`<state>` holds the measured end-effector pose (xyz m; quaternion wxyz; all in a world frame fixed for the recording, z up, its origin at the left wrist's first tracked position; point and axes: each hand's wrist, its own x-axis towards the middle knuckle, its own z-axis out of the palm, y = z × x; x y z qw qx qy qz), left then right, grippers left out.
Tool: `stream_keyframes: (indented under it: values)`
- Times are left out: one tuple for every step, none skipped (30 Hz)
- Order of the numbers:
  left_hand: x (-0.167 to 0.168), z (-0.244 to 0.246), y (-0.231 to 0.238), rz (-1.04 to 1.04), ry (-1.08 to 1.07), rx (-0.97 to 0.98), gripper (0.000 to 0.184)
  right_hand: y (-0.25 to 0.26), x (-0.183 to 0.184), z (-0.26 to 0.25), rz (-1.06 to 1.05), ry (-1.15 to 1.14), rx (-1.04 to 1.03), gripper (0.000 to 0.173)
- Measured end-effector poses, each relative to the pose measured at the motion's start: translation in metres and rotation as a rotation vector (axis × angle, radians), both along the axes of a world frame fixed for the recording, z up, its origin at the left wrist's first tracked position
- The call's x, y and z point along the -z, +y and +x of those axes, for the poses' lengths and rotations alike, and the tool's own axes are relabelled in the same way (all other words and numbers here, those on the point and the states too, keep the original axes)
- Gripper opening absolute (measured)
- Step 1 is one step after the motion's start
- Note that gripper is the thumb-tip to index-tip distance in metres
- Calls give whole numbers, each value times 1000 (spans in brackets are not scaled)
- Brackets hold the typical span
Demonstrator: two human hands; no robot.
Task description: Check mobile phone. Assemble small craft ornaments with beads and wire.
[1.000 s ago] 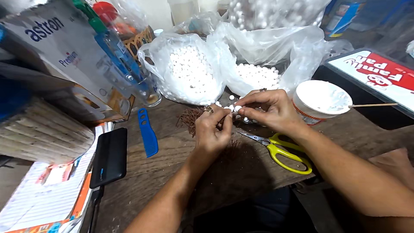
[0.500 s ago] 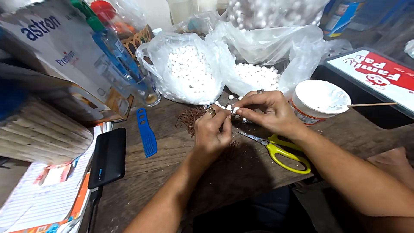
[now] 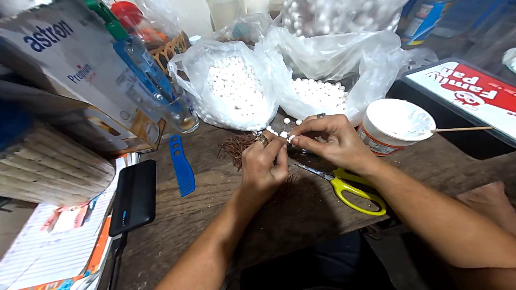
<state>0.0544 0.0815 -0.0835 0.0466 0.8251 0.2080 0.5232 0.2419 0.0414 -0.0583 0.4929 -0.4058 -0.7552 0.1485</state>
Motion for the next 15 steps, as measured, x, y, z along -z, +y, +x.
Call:
stream_keyframes:
  values:
    - [0,0,0,1,-1,0,17,0,0,0,-5,6,5,11]
    - [0,0,0,-1,-2,1,17,-1,0,-1,-12,12,12,11]
    - [0,0,0,-8,-6,2,17,-1,-1,-2,-18,17,17,11]
    - [0,0,0,-28,-17,6,17,-2,-1,-2,-24,23,21,11]
    - [0,0,0,-68,-39,16,17,-2,-1,-2,-35,33,23,10]
    - [0,1,-1,-138,-75,37,16,-2,-2,-3,-50,50,27,10]
    - [-1,2,-2,-245,-122,66,14,-2,-4,-3,-72,71,34,11]
    - [-4,2,-3,-389,-171,97,11,-2,-7,-3,-93,94,40,13]
    - [-10,2,-6,-560,-221,128,9,-2,-10,-1,-103,116,44,16]
    - [-16,2,-8,-719,-274,149,7,-1,-11,1,-96,144,49,19]
    - [-22,1,-8,-846,-319,167,8,0,-11,2,-79,175,63,19]
    - [-25,0,-7,-940,-356,183,10,1,-11,3,-67,207,85,17]
    - [-26,0,-5,-1006,-394,207,12,2,-10,4,-60,230,99,16]
    - [-26,0,-3,-1054,-423,229,14,2,-9,4,-53,241,109,16]
    - [-26,0,-2,-1094,-440,247,15,2,-10,3,-48,241,112,16]
